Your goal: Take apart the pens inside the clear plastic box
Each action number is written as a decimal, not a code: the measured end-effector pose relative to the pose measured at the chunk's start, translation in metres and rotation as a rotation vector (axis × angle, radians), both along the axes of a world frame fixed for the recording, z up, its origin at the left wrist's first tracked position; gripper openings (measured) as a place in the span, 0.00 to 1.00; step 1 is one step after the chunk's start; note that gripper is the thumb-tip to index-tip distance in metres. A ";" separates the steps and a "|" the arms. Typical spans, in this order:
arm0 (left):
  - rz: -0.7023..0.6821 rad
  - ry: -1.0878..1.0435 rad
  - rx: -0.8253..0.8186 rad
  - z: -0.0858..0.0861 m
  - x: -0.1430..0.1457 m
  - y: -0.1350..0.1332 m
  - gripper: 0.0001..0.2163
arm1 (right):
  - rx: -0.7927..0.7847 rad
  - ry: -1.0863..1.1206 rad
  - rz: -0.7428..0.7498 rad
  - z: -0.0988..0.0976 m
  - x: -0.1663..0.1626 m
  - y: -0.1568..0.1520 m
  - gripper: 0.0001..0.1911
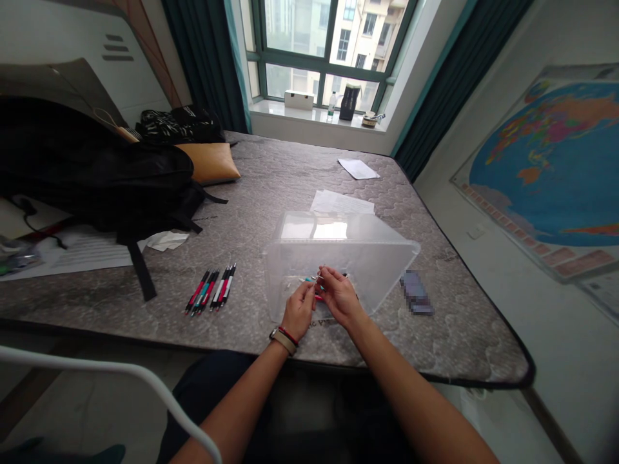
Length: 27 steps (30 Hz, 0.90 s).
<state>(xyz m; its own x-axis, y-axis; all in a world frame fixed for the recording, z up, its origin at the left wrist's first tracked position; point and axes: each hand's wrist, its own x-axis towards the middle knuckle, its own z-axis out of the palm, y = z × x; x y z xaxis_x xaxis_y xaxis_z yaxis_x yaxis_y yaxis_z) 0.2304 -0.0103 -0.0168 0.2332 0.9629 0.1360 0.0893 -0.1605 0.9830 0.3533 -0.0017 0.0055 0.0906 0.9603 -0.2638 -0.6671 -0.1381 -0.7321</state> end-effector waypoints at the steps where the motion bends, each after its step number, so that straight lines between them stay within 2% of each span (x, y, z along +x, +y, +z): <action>1: 0.005 -0.004 -0.002 0.000 0.000 0.000 0.13 | 0.003 -0.034 0.008 -0.001 -0.001 0.000 0.14; 10: 0.034 -0.048 -0.073 -0.008 0.000 0.000 0.12 | 0.067 -0.371 0.075 -0.014 -0.003 0.001 0.14; 15: 0.015 -0.028 -0.071 -0.008 0.000 0.000 0.11 | 0.090 -0.377 0.110 -0.014 -0.002 0.002 0.15; 21: 0.020 0.002 -0.021 -0.005 0.000 0.001 0.14 | 0.099 -0.350 0.064 -0.015 0.000 0.003 0.13; 27: 0.006 -0.014 -0.043 -0.008 0.000 0.001 0.14 | 0.066 -0.357 0.140 -0.004 0.001 0.001 0.16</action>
<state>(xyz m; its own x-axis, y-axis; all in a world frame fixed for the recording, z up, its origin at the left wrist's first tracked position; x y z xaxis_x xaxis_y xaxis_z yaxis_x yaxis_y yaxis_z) 0.2299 -0.0090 -0.0251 0.2262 0.9692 0.0976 0.0765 -0.1175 0.9901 0.3546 -0.0012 0.0014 0.0327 0.9837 -0.1767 -0.3466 -0.1547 -0.9252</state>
